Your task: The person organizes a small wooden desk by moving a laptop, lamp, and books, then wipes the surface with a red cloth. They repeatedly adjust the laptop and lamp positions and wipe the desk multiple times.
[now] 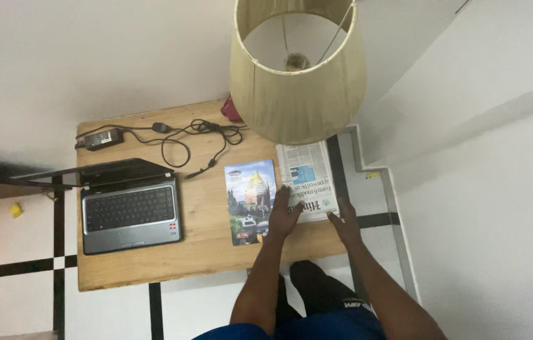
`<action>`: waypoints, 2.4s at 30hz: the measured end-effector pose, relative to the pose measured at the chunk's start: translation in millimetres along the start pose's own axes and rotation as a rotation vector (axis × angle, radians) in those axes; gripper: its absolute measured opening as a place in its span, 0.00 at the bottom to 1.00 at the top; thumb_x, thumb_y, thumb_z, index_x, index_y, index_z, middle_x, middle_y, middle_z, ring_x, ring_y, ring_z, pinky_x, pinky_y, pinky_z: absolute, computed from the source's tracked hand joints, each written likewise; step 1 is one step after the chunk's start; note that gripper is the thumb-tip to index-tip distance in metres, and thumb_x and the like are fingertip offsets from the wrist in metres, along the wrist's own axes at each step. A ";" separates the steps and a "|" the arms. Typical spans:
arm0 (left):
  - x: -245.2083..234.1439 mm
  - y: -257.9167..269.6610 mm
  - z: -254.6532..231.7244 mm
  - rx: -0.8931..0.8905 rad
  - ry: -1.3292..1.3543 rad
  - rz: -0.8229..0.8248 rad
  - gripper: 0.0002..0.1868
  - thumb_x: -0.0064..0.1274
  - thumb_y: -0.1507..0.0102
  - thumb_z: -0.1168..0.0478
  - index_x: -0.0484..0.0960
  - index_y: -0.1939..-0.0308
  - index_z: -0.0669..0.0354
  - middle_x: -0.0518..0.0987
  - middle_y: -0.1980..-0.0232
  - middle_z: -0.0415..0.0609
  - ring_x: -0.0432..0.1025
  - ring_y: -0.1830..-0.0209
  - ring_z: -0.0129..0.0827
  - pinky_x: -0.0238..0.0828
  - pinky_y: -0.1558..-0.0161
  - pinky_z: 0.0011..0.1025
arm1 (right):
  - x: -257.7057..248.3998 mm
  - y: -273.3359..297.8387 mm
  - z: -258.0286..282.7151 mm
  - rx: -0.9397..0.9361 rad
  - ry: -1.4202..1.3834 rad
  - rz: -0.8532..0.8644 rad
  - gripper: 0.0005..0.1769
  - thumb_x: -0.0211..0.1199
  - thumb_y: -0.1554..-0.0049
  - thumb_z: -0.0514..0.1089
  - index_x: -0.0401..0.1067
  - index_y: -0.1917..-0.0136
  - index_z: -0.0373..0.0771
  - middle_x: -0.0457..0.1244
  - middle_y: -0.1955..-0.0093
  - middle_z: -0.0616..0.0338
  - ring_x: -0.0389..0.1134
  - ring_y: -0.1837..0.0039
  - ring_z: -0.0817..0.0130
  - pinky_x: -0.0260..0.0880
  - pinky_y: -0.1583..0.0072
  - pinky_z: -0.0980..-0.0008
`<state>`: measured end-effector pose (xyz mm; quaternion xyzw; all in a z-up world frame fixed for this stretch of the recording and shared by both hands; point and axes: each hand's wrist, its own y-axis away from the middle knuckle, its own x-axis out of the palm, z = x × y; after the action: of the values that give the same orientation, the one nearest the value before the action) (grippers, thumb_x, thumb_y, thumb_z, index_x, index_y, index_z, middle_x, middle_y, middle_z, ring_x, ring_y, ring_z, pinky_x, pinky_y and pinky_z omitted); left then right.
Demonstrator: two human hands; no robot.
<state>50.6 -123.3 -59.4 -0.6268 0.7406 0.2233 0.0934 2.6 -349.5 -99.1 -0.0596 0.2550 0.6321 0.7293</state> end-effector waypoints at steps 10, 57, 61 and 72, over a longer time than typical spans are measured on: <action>-59.6 53.9 -14.9 0.227 0.633 -0.309 0.36 0.42 0.29 0.53 0.52 0.21 0.68 0.54 0.17 0.60 0.48 0.16 0.46 0.43 0.21 0.39 | -4.4 21.4 126.0 -0.046 -0.484 0.064 0.41 0.59 0.39 0.54 0.51 0.20 0.34 0.50 0.19 0.46 0.48 0.18 0.56 0.51 0.23 0.60; -368.9 353.0 71.2 0.292 0.743 -0.600 0.40 0.31 0.28 0.40 0.55 0.20 0.63 0.55 0.16 0.55 0.44 0.14 0.43 0.36 0.20 0.42 | 246.2 247.2 255.8 -0.357 -0.485 0.256 0.36 0.50 0.35 0.51 0.51 0.19 0.31 0.52 0.19 0.46 0.52 0.19 0.57 0.51 0.22 0.59; -401.0 372.0 90.7 0.382 0.850 -0.600 0.40 0.32 0.28 0.40 0.53 0.20 0.64 0.52 0.15 0.56 0.40 0.13 0.43 0.33 0.19 0.43 | 279.7 274.6 271.6 -0.432 -0.395 0.291 0.38 0.50 0.35 0.55 0.50 0.19 0.32 0.49 0.18 0.47 0.51 0.18 0.58 0.51 0.22 0.59; -486.6 392.8 157.4 0.307 0.825 -0.686 0.42 0.29 0.29 0.38 0.50 0.19 0.63 0.50 0.15 0.54 0.38 0.13 0.41 0.30 0.20 0.44 | 367.0 282.9 340.8 -0.396 -0.378 0.357 0.42 0.50 0.36 0.60 0.49 0.19 0.33 0.49 0.18 0.45 0.48 0.16 0.54 0.48 0.21 0.56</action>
<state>-257.0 423.7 89.1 -0.8466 0.4934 -0.1942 -0.0464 -139.7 172.1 97.4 -0.0363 -0.0063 0.7872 0.6157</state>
